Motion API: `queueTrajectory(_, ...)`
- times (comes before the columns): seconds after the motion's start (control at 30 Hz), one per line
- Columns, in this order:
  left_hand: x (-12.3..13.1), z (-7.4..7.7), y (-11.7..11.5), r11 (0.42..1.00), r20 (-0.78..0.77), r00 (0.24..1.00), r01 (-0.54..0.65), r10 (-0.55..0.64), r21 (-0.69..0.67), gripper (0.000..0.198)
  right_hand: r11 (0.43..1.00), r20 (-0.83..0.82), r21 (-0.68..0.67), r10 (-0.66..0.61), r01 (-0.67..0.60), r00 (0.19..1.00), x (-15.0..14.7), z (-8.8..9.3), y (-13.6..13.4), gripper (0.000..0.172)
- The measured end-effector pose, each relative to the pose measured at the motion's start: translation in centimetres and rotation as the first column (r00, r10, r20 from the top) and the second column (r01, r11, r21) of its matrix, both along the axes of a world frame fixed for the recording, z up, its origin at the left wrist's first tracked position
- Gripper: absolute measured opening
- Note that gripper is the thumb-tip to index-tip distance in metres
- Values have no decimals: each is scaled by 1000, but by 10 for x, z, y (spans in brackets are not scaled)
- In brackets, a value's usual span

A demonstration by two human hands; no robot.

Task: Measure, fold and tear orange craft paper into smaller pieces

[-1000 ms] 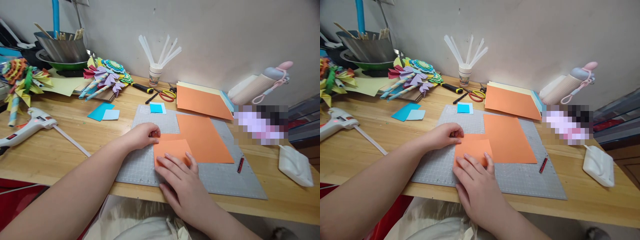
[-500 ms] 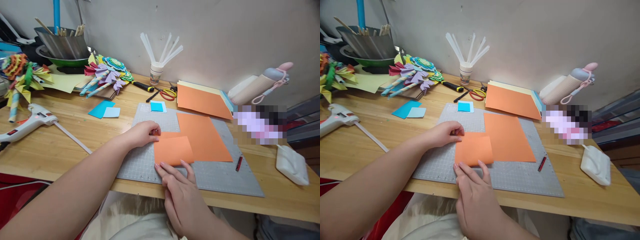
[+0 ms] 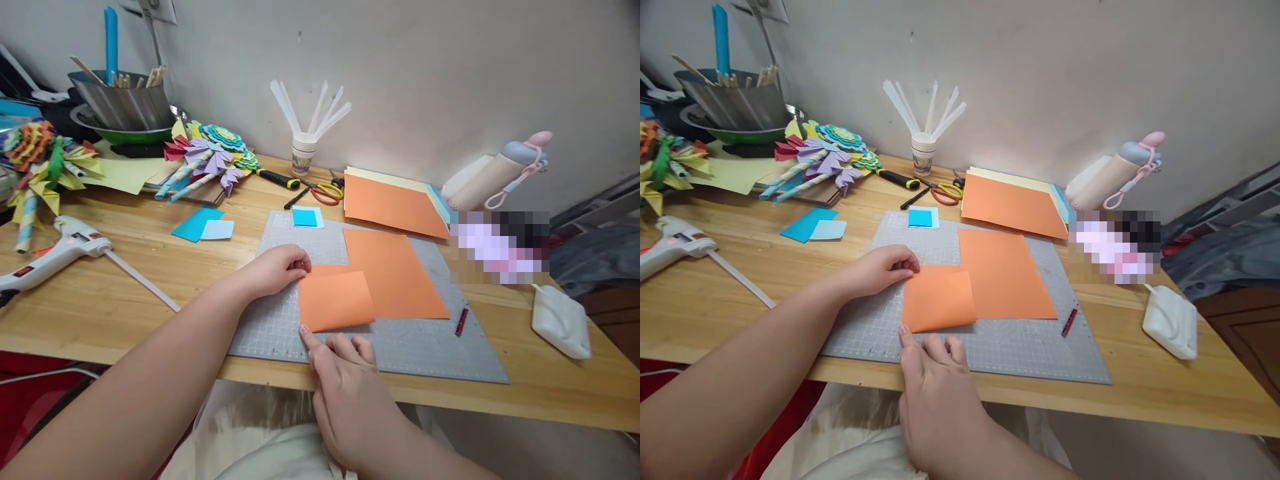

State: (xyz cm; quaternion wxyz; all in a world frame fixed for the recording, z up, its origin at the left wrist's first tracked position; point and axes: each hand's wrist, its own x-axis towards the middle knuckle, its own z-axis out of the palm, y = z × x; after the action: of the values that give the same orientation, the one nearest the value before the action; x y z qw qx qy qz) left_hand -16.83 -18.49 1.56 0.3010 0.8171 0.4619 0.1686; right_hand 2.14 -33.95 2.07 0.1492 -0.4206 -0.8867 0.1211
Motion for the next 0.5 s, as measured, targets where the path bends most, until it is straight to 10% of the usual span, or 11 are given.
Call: queueTrajectory(0.5,2,1,-29,982,-276,943,-168,186,86,96,998,67,-10,-64,65,996,-5,-4,-10,60)
